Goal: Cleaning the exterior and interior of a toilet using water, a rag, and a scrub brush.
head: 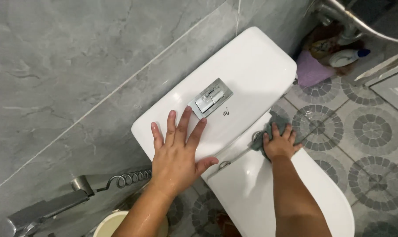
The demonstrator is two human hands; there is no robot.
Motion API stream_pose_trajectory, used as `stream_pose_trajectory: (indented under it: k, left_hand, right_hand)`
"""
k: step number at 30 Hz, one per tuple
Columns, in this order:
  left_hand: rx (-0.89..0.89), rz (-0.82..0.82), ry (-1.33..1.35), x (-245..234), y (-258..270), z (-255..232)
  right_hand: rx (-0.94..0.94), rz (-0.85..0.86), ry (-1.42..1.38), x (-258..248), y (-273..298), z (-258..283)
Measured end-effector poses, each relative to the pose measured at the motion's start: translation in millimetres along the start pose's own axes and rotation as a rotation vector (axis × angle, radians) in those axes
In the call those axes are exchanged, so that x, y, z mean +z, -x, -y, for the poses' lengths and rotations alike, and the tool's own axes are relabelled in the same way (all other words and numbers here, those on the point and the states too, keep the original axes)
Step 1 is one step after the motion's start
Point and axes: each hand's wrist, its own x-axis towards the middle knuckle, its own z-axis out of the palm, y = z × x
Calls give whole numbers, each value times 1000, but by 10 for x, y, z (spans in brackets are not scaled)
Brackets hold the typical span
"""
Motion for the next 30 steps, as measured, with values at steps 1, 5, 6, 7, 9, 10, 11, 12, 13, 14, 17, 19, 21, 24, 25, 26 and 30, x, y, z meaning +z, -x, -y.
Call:
stream_pose_trajectory:
  k: [1, 5, 6, 7, 9, 10, 11, 12, 13, 14, 17, 19, 21, 24, 25, 26, 30]
  left_hand:
    - [-12, -7, 4, -12, -13, -16]
    - [-15, 24, 1, 25, -25, 5]
    - [5, -15, -12, 49, -16, 16]
    - [30, -56, -29, 69, -19, 36]
    - [14, -37, -25, 35, -10, 18]
    - [-3, -17, -23, 17, -8, 6]
    - [-4, -17, -23, 15, -1, 4]
    - [-2, -23, -9, 15, 3, 1]
    - [4, -28, 2, 7, -2, 9]
    - [8, -27, -2, -6, -5, 20]
    - [12, -9, -10, 2, 1, 27]
    - [24, -37, -25, 11, 10, 33]
    - [21, -26, -19, 3, 4, 30]
    - [11, -13, -27, -11, -5, 21]
    - [2, 0, -32, -6, 1, 0]
    - [4, 3, -28, 2, -12, 9]
    - [16, -12, -38, 44, -6, 5]
  right_hand:
    - [1, -16, -19, 12, -18, 47]
    - [-210, -22, 234, 156, 495, 586]
    - [-310, 90, 277, 118, 744, 769]
    - [-410, 199, 315, 79, 985, 968]
    - [-516, 192, 272, 600, 1328, 1021]
    - [-622, 187, 227, 858, 1493, 1043]
    - [-623, 186, 227, 941, 1622, 954]
    - [-725, 102, 116, 1024, 1748, 864]
    - [-821, 14, -2, 1112, 1877, 800]
    - [-819, 12, -8, 1072, 1864, 680]
    - [-1015, -4, -76, 891, 1777, 197]
    - [-999, 67, 6, 664, 1604, -180]
    - [-825, 20, 165, 500, 1288, -429]
    - [-470, -109, 270, 254, 787, -675]
    - [-290, -182, 225, 170, 637, -772]
    - [-287, -180, 227, 230, 570, -754]
    - [0, -304, 6, 534, 745, -639]
